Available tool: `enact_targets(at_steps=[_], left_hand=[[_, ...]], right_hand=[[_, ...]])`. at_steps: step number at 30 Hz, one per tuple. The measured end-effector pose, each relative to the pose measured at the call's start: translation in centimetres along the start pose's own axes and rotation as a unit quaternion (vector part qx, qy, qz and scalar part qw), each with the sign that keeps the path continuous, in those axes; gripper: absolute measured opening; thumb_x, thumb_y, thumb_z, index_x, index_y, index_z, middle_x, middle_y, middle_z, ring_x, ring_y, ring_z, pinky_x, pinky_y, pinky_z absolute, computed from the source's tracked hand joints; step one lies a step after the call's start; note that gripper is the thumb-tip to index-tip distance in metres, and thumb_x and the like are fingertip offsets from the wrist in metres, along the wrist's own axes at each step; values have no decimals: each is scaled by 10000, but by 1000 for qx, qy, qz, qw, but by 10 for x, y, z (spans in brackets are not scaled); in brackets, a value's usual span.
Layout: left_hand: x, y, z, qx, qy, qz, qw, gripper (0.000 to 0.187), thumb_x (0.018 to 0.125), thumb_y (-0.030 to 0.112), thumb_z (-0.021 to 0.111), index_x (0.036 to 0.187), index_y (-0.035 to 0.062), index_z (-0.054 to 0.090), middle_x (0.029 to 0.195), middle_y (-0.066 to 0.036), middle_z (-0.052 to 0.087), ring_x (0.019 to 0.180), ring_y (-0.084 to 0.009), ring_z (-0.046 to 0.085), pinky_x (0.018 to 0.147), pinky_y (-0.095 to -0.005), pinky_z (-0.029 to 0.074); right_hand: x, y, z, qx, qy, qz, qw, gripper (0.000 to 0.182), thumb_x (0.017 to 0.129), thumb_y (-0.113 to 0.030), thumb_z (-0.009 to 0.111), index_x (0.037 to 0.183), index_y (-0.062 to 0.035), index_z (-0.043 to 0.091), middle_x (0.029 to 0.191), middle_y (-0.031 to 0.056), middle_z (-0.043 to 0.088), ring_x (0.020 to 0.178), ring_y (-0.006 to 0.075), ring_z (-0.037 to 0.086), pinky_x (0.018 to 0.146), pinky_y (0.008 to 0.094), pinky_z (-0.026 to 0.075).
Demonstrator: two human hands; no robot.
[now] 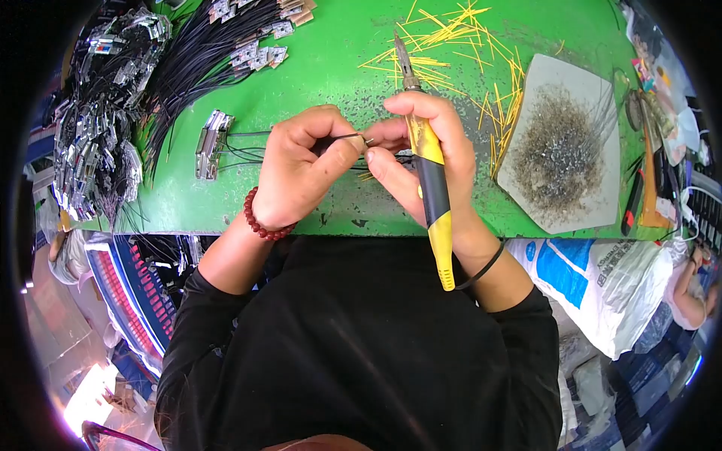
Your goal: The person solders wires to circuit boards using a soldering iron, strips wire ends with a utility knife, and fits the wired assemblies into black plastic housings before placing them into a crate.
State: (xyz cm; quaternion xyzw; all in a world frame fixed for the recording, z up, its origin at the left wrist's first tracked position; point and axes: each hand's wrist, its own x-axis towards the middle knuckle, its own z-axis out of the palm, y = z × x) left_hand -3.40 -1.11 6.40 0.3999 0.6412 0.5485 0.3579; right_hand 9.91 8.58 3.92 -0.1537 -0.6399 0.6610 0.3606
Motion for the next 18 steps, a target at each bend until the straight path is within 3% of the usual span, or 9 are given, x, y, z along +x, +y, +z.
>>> enact_targets(at_steps=[3,5,11,13,18], left_hand=[[0,-1,2,39,11,37,998,71,756,24,634,708,-16,599,629,-73,543,572,-160,505,523,-287,405],[-1,-4,2,71,-3,70,995,64,781,10,630,730,-12,598,672,-10,498,597,-76,432,528,-227,345],[-2,-2,7,77,-7,64,995,84,770,-5,608,697,-7,565,656,-11,488,593,-82,421,522,-237,337],[-3,-4,8,44,-7,48,998,94,768,-5,603,689,-4,553,654,-8,484,595,-80,418,527,-236,335],[-3,-3,5,14,-19,40,999,114,774,5,591,679,5,528,652,1,469,603,-67,407,546,-227,329]], right_hand=[[1,-6,-3,-32,-8,18,999,422,757,59,648,1133,-29,477,839,101,659,751,132,639,667,248,521],[2,-9,-4,-63,-14,28,998,412,757,62,644,1126,-34,486,826,90,658,749,130,640,661,244,520],[0,-5,-2,-170,-8,-36,985,384,757,79,613,1099,-51,496,752,38,606,727,108,619,633,233,505],[-1,-2,1,-71,18,10,997,389,760,75,607,1106,-53,484,747,24,570,708,95,594,617,225,485],[-1,-4,0,8,6,55,998,424,762,66,604,1139,-51,449,752,23,553,684,87,568,602,217,459]])
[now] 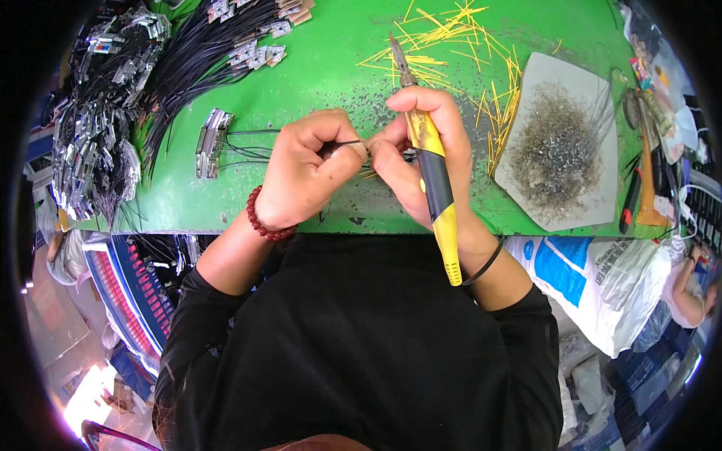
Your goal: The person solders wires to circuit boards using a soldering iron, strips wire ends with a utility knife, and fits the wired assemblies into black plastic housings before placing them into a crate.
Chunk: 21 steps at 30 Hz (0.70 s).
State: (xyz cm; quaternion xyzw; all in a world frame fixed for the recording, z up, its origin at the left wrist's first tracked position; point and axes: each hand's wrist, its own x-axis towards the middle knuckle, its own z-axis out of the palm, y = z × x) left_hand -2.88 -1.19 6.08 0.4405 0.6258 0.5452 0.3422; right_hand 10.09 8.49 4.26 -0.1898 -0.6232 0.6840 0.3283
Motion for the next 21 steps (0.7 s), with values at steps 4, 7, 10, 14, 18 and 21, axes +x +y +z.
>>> enact_targets(at_steps=[4,7,10,14,18,21], left_hand=[[0,0,-2,-51,-35,-46,997,117,795,19,570,688,12,522,660,17,471,615,-51,400,552,-224,331],[1,3,-6,-110,-68,-86,988,117,811,21,548,697,16,523,672,27,482,626,-44,402,564,-220,336],[2,-3,-9,-138,-100,-108,979,127,835,25,532,708,18,526,685,32,492,643,-40,409,588,-210,345],[2,-9,-18,-161,-97,-119,975,153,854,117,626,764,3,578,670,60,514,633,-11,417,562,-200,363],[-1,-4,-10,1,28,22,999,109,753,63,702,824,30,627,799,-35,607,720,-122,531,658,-254,426],[1,7,-4,62,7,35,997,114,738,74,706,834,36,660,792,-75,641,791,-215,580,728,-320,451]], right_hand=[[-2,3,0,66,-6,14,998,459,761,63,607,1159,-40,404,740,41,564,655,94,567,590,217,459],[-2,3,1,108,-6,27,994,475,760,64,607,1166,-38,382,719,56,571,630,101,572,571,218,461],[-2,5,1,135,-12,19,991,469,765,63,606,1161,-41,376,712,69,583,611,104,573,559,219,464],[-2,-3,-5,25,7,3,1000,441,785,50,616,1149,-42,385,731,78,604,627,108,586,572,218,473],[-6,-7,-11,-1,13,-25,1000,400,801,49,624,1131,-36,415,787,80,615,688,125,615,626,232,496],[-7,-6,-16,-51,-14,-72,996,367,794,61,630,1100,-30,449,809,83,633,743,126,634,675,246,508]])
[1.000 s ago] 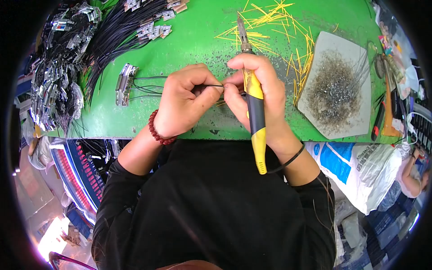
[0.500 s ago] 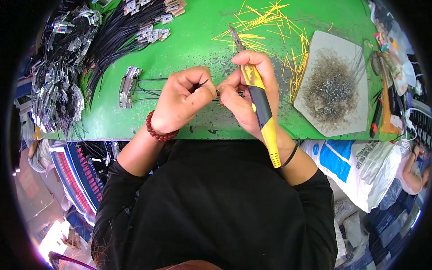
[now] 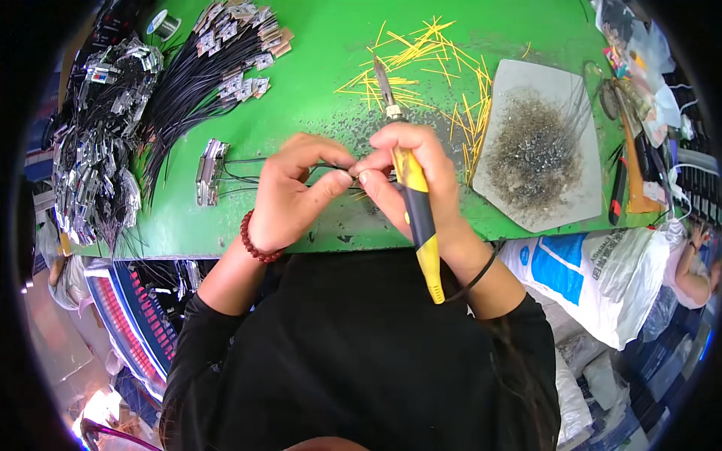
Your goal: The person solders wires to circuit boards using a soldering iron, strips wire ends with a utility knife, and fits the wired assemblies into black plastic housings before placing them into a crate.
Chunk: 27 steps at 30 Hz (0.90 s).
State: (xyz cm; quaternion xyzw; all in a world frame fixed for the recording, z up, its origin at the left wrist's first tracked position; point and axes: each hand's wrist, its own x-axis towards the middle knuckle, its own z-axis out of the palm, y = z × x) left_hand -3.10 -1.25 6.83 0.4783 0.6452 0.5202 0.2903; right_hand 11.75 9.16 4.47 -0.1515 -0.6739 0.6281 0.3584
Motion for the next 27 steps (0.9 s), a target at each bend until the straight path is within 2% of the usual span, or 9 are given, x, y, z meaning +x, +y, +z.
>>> enact_targets(at_steps=[3,5,9,15,19,20,23,24,27], left_hand=[[0,-4,6,2,-24,-20,1000,85,734,77,708,790,35,661,724,-80,642,710,-216,579,666,-312,460],[-2,-5,5,62,3,-3,998,72,720,69,711,753,42,654,704,-70,637,653,-213,575,603,-309,458],[-3,-1,11,96,33,14,995,64,709,52,704,721,47,642,675,-56,629,638,-214,573,576,-314,457],[-5,-8,18,114,42,59,991,66,705,38,693,717,49,629,673,-59,626,633,-219,568,583,-321,457],[-6,-11,16,51,-2,-6,999,75,726,51,692,737,35,619,669,-75,616,618,-214,578,572,-311,458],[-7,-11,16,22,-21,-41,999,80,734,56,690,744,30,615,669,-80,613,611,-211,581,564,-307,459],[-8,-8,15,31,-38,-77,996,84,748,62,686,749,27,610,668,-83,608,596,-203,589,542,-294,458],[-9,-7,15,31,-38,-76,996,84,748,62,686,749,27,610,668,-83,608,596,-203,589,542,-294,458],[-7,-5,17,66,-4,-45,997,74,753,55,674,754,36,603,674,-88,602,589,-223,591,522,-301,455]], right_hand=[[-3,9,-6,-64,-16,-57,996,337,786,72,632,1069,-27,478,809,98,659,766,123,645,686,243,511],[-4,12,-10,-165,-11,-106,980,386,815,71,610,1117,-27,391,830,138,647,760,161,636,679,274,509],[-12,6,-12,-65,10,30,997,439,806,8,663,1151,-26,395,856,144,654,776,166,632,700,273,504],[-12,16,-2,-18,24,-17,999,425,759,18,703,1109,-36,469,850,90,650,730,116,625,652,248,513],[-9,17,-7,-73,-8,-29,997,362,757,42,687,1069,-43,523,809,80,638,710,112,629,636,249,507],[-3,13,-7,-100,-16,-74,992,324,761,47,676,1046,-44,553,775,72,627,688,114,625,628,242,497],[4,9,-20,-111,-74,-51,990,317,759,61,670,1040,-34,559,765,71,620,680,114,619,620,234,487],[4,12,-21,-147,-45,-76,985,326,773,61,658,1063,-35,548,766,65,622,686,110,612,614,227,481],[-3,10,-24,-99,35,9,994,422,800,41,644,1157,-33,430,833,114,635,690,124,571,617,240,471]])
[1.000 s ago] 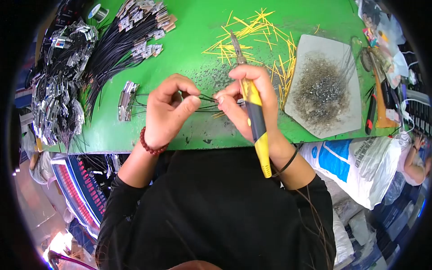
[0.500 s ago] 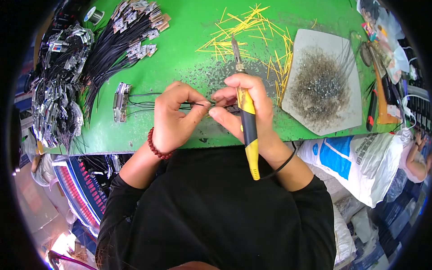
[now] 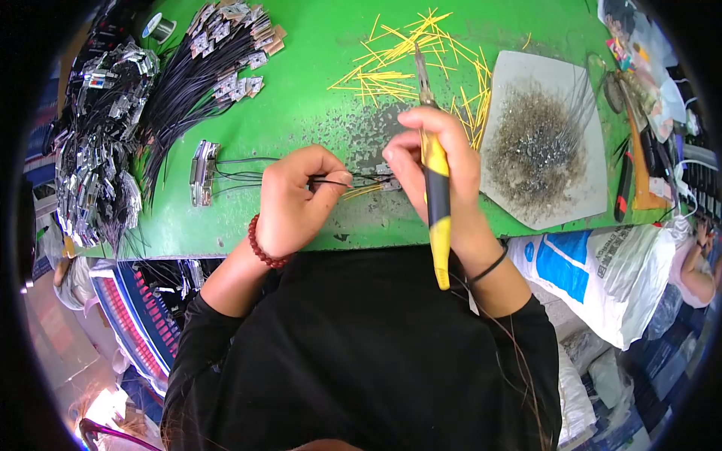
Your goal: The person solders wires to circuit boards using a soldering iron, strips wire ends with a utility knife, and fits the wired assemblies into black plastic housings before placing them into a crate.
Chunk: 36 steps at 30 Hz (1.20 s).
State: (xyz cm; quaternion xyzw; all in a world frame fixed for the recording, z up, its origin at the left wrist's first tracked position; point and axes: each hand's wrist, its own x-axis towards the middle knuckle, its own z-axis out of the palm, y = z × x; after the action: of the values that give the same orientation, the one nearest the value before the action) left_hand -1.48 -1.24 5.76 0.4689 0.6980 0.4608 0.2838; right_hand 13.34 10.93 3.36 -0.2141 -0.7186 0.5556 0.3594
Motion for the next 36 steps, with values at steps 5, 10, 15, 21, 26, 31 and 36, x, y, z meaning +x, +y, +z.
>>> enact_targets(at_steps=[5,10,15,21,26,31,36], left_hand=[[0,-2,6,81,36,68,994,69,754,54,657,761,54,589,684,-99,585,611,-278,590,527,-346,463],[0,-3,4,90,42,46,994,59,758,65,649,766,62,591,685,-92,586,617,-277,592,536,-353,467],[2,-5,7,107,51,69,990,59,758,68,644,763,63,585,691,-90,588,631,-279,595,537,-360,467],[3,-5,-3,4,-13,7,1000,418,644,19,726,1037,-27,594,653,-80,516,574,-195,530,542,-304,438],[7,1,-13,-76,-50,-36,995,265,691,53,719,918,-29,612,676,-77,540,569,-176,523,544,-284,432],[5,0,-5,-2,-6,21,1000,81,768,67,661,810,10,621,724,-111,604,583,-187,558,553,-286,456],[1,0,1,-38,-8,-18,999,75,772,53,645,816,0,615,696,-124,614,593,-219,593,564,-310,473]], right_hand=[[-7,-22,8,-39,-86,-144,985,506,741,1,728,1141,-21,419,927,150,650,699,154,597,626,272,497],[-9,-22,10,-28,-95,-153,983,455,737,55,702,1111,-13,453,917,147,648,745,170,618,642,282,516],[-8,-22,21,-10,-48,-147,988,394,692,56,716,1045,-8,552,861,103,660,692,186,662,577,270,522],[-14,-16,18,-21,-38,-63,997,393,827,19,636,1150,-11,414,835,130,645,779,155,628,666,254,505],[-11,-8,23,93,11,56,994,376,823,11,641,1144,-20,449,820,86,617,760,123,616,644,235,498],[-12,2,30,45,20,-15,999,380,826,20,636,1147,-21,438,820,96,618,725,116,595,608,227,483],[-13,1,31,26,36,-24,999,344,824,13,637,1123,-16,471,827,84,620,735,110,608,626,223,482]])
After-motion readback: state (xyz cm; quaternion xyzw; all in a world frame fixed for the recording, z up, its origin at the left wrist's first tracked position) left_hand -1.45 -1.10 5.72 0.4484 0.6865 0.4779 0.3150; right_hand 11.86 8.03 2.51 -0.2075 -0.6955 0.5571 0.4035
